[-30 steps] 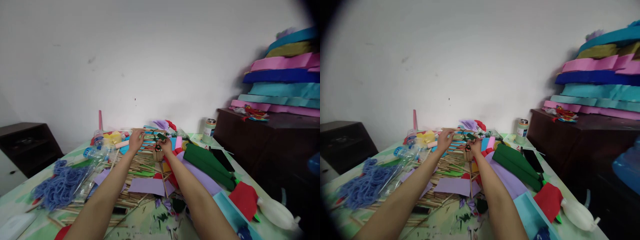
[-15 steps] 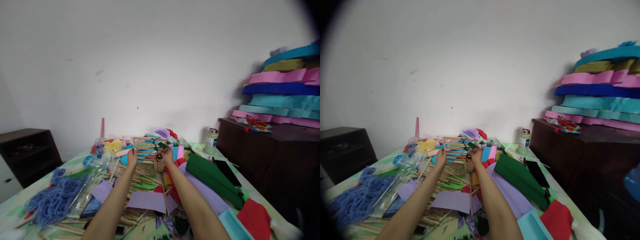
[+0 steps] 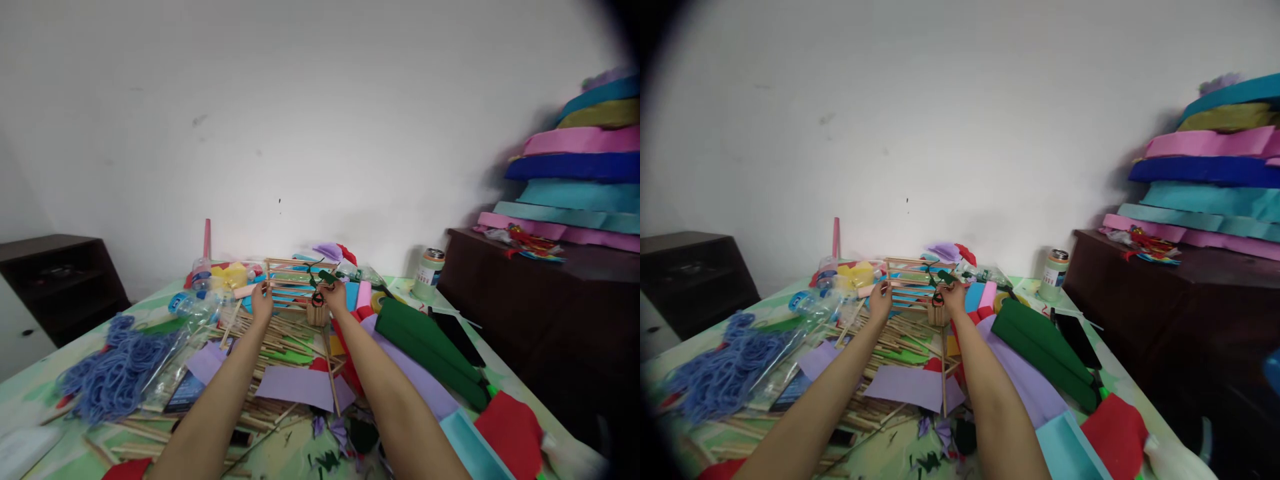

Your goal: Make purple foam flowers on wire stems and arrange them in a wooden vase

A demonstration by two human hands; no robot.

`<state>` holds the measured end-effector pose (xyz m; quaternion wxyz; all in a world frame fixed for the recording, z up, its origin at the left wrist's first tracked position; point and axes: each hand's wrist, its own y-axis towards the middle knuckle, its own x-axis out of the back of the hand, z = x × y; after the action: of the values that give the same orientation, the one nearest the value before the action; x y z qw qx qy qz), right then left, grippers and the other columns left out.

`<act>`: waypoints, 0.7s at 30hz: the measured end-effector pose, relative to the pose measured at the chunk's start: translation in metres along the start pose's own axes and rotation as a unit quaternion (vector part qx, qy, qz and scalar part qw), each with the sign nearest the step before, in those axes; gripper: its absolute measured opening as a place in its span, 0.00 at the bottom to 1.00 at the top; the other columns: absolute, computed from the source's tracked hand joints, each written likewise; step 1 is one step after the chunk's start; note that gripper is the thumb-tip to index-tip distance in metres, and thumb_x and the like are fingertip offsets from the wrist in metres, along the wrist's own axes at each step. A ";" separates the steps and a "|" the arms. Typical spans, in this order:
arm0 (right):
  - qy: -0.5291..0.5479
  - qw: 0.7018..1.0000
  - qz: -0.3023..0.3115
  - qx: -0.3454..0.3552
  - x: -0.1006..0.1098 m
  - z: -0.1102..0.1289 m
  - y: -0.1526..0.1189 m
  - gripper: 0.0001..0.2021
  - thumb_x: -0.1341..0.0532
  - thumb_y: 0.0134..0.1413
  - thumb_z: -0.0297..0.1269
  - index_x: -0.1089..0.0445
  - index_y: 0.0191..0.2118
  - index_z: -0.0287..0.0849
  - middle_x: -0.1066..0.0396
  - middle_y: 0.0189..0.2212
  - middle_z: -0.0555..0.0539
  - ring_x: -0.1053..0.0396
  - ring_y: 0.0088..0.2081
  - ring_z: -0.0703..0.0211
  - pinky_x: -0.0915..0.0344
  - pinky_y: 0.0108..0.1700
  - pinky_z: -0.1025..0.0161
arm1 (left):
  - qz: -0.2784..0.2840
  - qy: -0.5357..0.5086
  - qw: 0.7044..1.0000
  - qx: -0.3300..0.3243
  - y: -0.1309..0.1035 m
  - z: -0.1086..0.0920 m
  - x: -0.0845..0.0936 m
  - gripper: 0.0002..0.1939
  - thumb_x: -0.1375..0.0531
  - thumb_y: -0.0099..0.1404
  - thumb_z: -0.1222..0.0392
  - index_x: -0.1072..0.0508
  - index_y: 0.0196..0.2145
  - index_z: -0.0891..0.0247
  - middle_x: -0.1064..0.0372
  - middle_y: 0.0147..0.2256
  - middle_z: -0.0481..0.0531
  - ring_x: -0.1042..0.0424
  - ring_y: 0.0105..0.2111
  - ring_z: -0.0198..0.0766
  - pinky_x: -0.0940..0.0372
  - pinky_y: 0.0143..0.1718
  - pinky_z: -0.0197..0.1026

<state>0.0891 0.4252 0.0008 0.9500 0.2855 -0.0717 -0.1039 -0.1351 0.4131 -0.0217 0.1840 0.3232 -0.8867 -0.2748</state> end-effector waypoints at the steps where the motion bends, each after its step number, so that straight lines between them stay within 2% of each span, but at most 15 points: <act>1: 0.001 1.000 0.004 0.001 0.001 0.001 0.002 0.09 0.35 0.48 0.37 0.31 0.34 0.37 0.28 0.29 0.49 0.31 0.30 0.62 0.33 0.34 0.63 | -0.002 -0.002 1.000 0.000 0.001 0.000 -0.001 0.12 0.47 0.60 0.58 0.30 0.40 0.63 0.29 0.39 0.57 0.30 0.41 0.45 0.36 0.46 0.49; 5: 0.003 1.000 0.013 0.002 0.001 0.003 0.003 0.11 0.35 0.39 0.38 0.29 0.32 0.39 0.27 0.28 0.48 0.31 0.29 0.58 0.35 0.32 0.63 | -0.010 -0.004 1.000 0.003 0.001 0.003 -0.004 0.14 0.47 0.60 0.56 0.31 0.42 0.63 0.30 0.40 0.58 0.30 0.41 0.45 0.36 0.47 0.50; 11: -0.003 1.000 0.002 -0.010 0.003 0.001 -0.003 0.13 0.36 0.37 0.42 0.30 0.30 0.38 0.33 0.19 0.52 0.40 0.21 0.62 0.42 0.25 0.66 | -0.029 -0.001 0.999 0.025 -0.002 0.012 -0.005 0.15 0.46 0.60 0.56 0.32 0.43 0.64 0.31 0.43 0.60 0.30 0.42 0.46 0.37 0.48 0.51; 16: -0.006 1.000 -0.009 -0.020 0.006 -0.001 -0.006 0.16 0.35 0.36 0.44 0.32 0.31 0.38 0.38 0.18 0.55 0.45 0.20 0.65 0.46 0.23 0.67 | -0.031 -0.007 0.999 0.032 -0.005 0.010 -0.003 0.16 0.45 0.59 0.57 0.33 0.44 0.64 0.32 0.44 0.60 0.30 0.44 0.45 0.38 0.49 0.50; 21: -0.004 1.000 -0.011 -0.023 0.005 -0.005 -0.010 0.16 0.36 0.35 0.44 0.35 0.30 0.39 0.40 0.19 0.56 0.45 0.21 0.65 0.47 0.23 0.67 | -0.032 -0.016 0.999 0.028 -0.007 0.009 -0.001 0.15 0.45 0.59 0.57 0.33 0.43 0.64 0.31 0.42 0.58 0.30 0.42 0.45 0.37 0.48 0.49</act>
<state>0.0930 0.4186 -0.0079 0.9549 0.2639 -0.0695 -0.1171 -0.1354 0.4124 -0.0328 0.1521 0.3523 -0.8858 -0.2608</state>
